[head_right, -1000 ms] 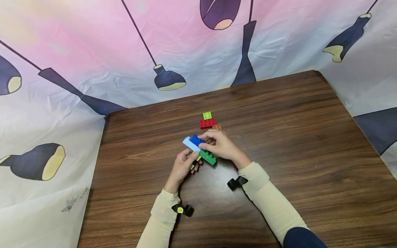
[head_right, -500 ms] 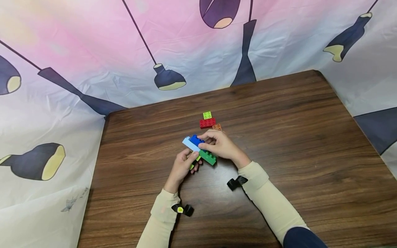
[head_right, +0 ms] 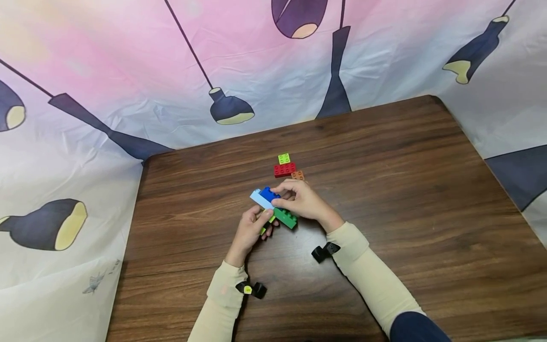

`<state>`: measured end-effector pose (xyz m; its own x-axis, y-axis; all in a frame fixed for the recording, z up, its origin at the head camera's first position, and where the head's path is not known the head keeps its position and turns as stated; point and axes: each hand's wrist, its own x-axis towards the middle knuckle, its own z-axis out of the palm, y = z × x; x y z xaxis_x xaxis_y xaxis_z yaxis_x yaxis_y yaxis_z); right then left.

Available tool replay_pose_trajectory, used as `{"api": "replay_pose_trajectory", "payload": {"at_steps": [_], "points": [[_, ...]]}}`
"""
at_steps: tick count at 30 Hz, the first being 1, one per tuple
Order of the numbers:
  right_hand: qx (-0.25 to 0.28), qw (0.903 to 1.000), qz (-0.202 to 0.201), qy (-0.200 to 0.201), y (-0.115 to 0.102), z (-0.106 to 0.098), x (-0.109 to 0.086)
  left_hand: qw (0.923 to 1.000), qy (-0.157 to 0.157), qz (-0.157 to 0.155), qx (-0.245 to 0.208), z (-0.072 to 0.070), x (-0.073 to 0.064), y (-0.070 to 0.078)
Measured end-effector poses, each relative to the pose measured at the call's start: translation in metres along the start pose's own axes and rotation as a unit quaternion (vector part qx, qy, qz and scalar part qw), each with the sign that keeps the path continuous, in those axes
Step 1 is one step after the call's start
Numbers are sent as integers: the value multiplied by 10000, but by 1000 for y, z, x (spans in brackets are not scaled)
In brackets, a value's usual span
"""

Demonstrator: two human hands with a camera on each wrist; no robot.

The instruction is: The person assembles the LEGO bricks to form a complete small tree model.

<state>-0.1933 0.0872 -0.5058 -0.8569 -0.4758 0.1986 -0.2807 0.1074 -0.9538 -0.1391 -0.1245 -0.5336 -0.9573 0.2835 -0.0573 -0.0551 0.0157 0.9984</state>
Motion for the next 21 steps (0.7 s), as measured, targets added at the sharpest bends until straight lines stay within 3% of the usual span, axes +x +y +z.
{"api": "replay_pose_trajectory", "payload": {"at_steps": [12,21], "points": [[136,9998,146,-23,-11,3,0,9997,113,197,-118,0,2,-3],[461,9985,185,-219,-10,2,2,9997,-48,224,-1,-4,-1,-5]]}}
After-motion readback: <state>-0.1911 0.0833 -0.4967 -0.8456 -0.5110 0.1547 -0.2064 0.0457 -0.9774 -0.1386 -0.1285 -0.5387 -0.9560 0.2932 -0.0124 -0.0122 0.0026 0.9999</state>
